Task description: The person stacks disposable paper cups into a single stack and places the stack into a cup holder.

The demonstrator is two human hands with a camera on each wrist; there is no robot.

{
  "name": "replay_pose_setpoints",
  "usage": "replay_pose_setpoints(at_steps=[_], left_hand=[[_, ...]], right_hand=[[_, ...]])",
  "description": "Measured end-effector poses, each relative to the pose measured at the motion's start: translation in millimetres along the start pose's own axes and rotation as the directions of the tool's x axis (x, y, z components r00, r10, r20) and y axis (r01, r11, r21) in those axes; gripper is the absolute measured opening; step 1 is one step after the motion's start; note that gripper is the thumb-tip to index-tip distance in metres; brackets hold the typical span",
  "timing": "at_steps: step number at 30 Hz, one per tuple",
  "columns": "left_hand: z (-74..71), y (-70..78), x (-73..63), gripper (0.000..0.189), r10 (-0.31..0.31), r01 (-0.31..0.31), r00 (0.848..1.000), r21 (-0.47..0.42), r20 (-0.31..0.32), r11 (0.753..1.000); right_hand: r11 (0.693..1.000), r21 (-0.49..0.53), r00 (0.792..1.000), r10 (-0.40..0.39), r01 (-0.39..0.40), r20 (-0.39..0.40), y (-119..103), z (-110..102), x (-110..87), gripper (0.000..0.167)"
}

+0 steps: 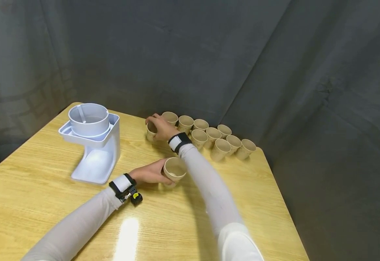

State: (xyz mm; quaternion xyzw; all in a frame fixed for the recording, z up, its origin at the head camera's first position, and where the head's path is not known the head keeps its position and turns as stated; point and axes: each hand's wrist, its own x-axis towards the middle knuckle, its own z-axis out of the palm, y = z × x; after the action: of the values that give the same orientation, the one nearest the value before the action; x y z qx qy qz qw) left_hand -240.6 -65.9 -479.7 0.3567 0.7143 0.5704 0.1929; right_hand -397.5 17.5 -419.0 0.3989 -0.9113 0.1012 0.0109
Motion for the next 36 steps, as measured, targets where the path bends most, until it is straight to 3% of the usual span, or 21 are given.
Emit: replay_pose_setpoints(at_steps=[13, 24, 36], left_hand=[[-3.6, -3.6, -1.8, 0.074, 0.004, -0.004, 1.000, -0.020, -0.011, 1.000], [-5.8, -3.9, -0.5, 0.076, 0.009, -0.009, 1.000, -0.038, -0.008, 0.999], [-7.1, -4.4, 1.6, 0.075, -0.007, 0.007, 1.000, -0.047, 0.006, 0.999]], right_hand=[[0.999, -0.004, 0.998, -0.052, 0.052, -0.026, 6.5, -0.3, -10.0, 0.067], [0.993, 0.088, 0.989, -0.067, 0.079, -0.130, 6.6, -2.9, -28.4, 0.069], [0.984, 0.167, 0.965, -0.018, 0.063, -0.260, 14.1, -2.3, -57.7, 0.068]])
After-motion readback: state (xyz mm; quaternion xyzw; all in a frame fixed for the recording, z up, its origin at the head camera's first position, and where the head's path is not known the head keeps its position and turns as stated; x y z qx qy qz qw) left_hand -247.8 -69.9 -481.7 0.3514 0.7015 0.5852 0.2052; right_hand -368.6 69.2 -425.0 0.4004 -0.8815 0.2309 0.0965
